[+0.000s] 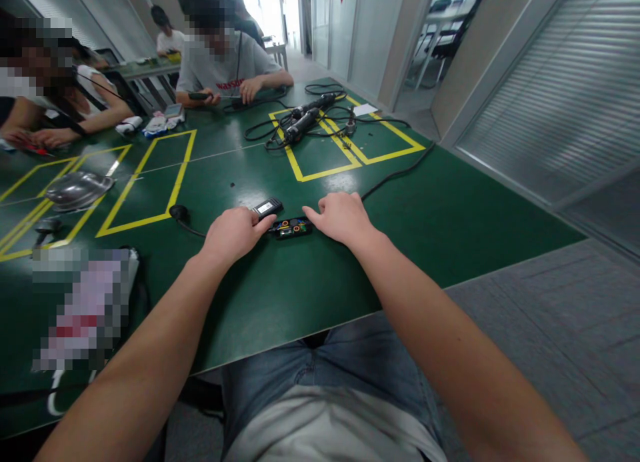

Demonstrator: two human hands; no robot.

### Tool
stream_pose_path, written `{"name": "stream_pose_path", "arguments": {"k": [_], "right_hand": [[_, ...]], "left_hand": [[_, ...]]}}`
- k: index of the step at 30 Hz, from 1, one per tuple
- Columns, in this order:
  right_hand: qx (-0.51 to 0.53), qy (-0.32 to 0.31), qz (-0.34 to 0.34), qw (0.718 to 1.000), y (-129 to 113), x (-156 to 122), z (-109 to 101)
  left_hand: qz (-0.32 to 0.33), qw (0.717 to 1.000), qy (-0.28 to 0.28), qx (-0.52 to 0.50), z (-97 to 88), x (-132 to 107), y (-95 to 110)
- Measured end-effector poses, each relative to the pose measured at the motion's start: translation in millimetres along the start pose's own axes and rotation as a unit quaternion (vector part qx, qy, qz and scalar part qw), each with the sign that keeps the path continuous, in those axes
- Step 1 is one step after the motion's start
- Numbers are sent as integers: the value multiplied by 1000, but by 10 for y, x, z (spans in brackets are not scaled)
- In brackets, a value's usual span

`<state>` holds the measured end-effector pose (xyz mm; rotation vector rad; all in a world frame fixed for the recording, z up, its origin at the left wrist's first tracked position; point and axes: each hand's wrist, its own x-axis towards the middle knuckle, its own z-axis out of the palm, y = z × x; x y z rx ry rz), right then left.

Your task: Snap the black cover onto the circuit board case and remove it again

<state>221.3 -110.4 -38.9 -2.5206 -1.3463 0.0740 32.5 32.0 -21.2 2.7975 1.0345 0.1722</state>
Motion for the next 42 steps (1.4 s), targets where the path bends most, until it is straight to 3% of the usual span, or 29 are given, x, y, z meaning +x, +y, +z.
{"name": "stream_pose_path", "arguments": {"k": [5,10,15,17,20,23,36,42], "right_hand": [[15,13,-13,1000,19,0,24],[47,22,-18,998,46,13,27],[80,25,-27,996,70,17,19],[88,25,-24,995,70,14,18],[90,25,-18,995,58,9,26],[74,26,-14,997,40,10,45],[48,34,-5,998,15,18,104],[41,24,-24,999,45,20,105]], "left_hand": [[0,994,99,-55,108,41,-80],[-3,987,83,-140,163,96,-109],[55,973,124,-185,72,63,-58],[102,968,108,-203,50,39,-27],[182,959,26,-215,57,18,7],[215,956,-18,-197,71,17,18],[204,964,-11,-168,59,5,47],[160,948,-48,-269,82,40,40]]}}
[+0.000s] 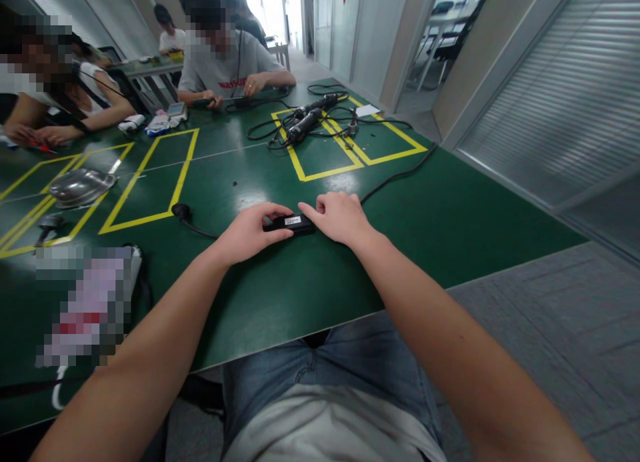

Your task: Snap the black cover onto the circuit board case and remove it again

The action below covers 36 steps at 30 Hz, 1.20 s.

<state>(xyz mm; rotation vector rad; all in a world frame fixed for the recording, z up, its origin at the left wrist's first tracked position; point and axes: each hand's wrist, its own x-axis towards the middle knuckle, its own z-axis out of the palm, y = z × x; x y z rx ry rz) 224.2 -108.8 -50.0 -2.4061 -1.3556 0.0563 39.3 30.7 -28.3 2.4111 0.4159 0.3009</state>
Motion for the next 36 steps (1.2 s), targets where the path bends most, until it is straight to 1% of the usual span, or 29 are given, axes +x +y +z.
{"name": "stream_pose_path", "arguments": {"k": [2,4,6,8,11,13,15,17,18,22,23,25,28,30,33,36], "right_hand": [[0,-4,2,1000,8,5,-7],[0,-6,3,1000,12,8,-20],[-4,-8,3,1000,16,10,-37],[-7,-9,2,1000,23,10,-55],[-9,-7,2,1000,40,9,-77],[-14,-5,3,1000,46,6,-85],[-25,-8,5,1000,43,2,-88],[-33,-14,4,999,35,-2,-86],[-35,-15,2,999,31,-3,-83],[-39,-9,-3,999,30,-2,-68],[-43,-9,-4,999,30,-1,-66],[-54,-13,-1,998,25,0,-67],[-71,-18,3,997,1,-6,-78],[-83,-3,-1,997,-18,-15,-83],[-93,27,-11,995,-28,-27,-86],[-79,40,-11,996,-10,-29,-92]], "left_hand": [[-22,999,21,-40,1,15,-17],[-48,996,67,-31,-7,23,-32],[-80,990,114,34,-25,25,-49],[-117,978,130,114,-47,22,-67],[-153,966,108,178,-76,12,-84],[-139,964,111,199,-93,0,-69],[-120,958,131,225,-115,-18,-22],[-129,948,131,259,-141,-39,52],[-144,942,117,279,-154,-49,93],[-190,921,8,338,-181,-72,237],[-201,918,-9,342,-179,-73,260],[-217,914,-25,343,-169,-70,287],[-226,913,-26,339,-149,-60,296],[-228,914,-19,334,-143,-55,293],[-216,922,4,322,-149,-54,280],[-202,935,34,291,-168,-57,254]]}}
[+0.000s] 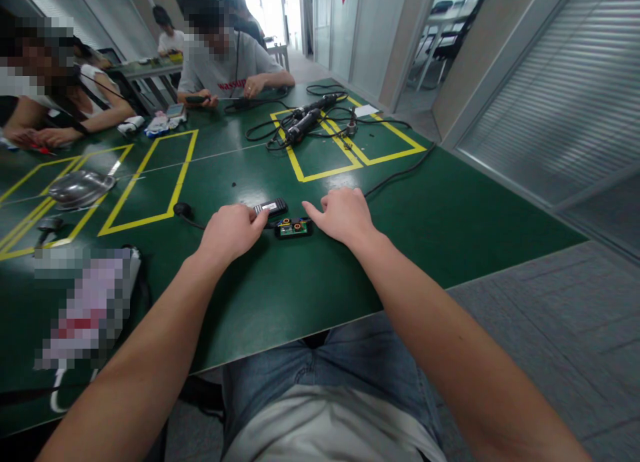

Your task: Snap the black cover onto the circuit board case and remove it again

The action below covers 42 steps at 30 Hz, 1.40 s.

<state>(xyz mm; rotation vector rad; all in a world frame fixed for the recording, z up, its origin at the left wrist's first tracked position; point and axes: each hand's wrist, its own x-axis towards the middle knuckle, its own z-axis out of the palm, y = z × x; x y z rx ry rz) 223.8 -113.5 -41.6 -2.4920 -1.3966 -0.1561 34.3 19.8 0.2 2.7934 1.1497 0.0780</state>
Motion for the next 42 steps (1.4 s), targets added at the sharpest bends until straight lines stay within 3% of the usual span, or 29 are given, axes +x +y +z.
{"name": "stream_pose_path", "arguments": {"k": [6,16,36,38,42], "right_hand": [[28,14,-7,999,42,16,-13],[32,-56,16,998,-8,9,13],[29,-58,20,998,12,20,14],[28,-58,17,998,15,14,8],[35,-54,17,998,24,7,8]], "left_hand": [[12,998,34,-57,32,27,-59],[-5,999,-34,17,38,18,-29],[0,999,-34,-6,75,45,-30],[-4,999,-10,-34,96,39,-35],[12,990,104,-93,212,86,-101]]}}
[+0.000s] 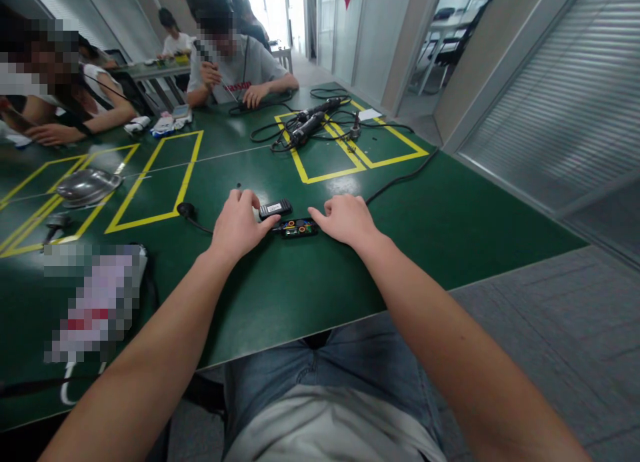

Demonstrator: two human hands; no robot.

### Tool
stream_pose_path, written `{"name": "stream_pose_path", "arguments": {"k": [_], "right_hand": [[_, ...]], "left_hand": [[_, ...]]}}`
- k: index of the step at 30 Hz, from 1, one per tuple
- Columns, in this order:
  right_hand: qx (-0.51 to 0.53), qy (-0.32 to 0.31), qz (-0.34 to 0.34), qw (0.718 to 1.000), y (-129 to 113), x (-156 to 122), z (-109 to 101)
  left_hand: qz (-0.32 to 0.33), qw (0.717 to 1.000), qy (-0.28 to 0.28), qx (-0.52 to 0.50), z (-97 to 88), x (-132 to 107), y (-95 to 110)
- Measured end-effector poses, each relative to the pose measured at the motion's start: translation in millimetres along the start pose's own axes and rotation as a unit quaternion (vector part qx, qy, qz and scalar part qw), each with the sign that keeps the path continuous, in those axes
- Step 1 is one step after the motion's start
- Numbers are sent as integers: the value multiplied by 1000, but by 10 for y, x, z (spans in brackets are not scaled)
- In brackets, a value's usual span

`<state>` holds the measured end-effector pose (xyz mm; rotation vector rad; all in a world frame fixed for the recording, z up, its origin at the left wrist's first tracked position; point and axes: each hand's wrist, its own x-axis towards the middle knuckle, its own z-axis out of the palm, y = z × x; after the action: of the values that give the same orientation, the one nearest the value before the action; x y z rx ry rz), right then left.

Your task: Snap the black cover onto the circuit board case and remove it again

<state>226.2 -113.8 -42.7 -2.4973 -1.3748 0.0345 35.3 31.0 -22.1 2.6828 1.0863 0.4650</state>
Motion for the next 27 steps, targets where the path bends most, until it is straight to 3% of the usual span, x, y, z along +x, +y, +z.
{"name": "stream_pose_path", "arguments": {"k": [7,11,15,18,24,27], "right_hand": [[50,13,3,999,-5,18,8],[77,25,7,997,-19,26,11],[88,24,3,996,-45,24,25],[74,15,2,997,-69,24,40],[62,9,8,998,-101,31,48],[69,9,15,997,-97,40,64]], "left_hand": [[30,995,-30,-94,98,88,-124],[157,979,-19,-126,26,26,-58],[233,960,-93,-125,3,-27,-7],[239,959,-116,-101,18,-23,-23],[236,960,-104,-111,38,4,-70],[225,958,-132,-122,43,17,-74]]}}
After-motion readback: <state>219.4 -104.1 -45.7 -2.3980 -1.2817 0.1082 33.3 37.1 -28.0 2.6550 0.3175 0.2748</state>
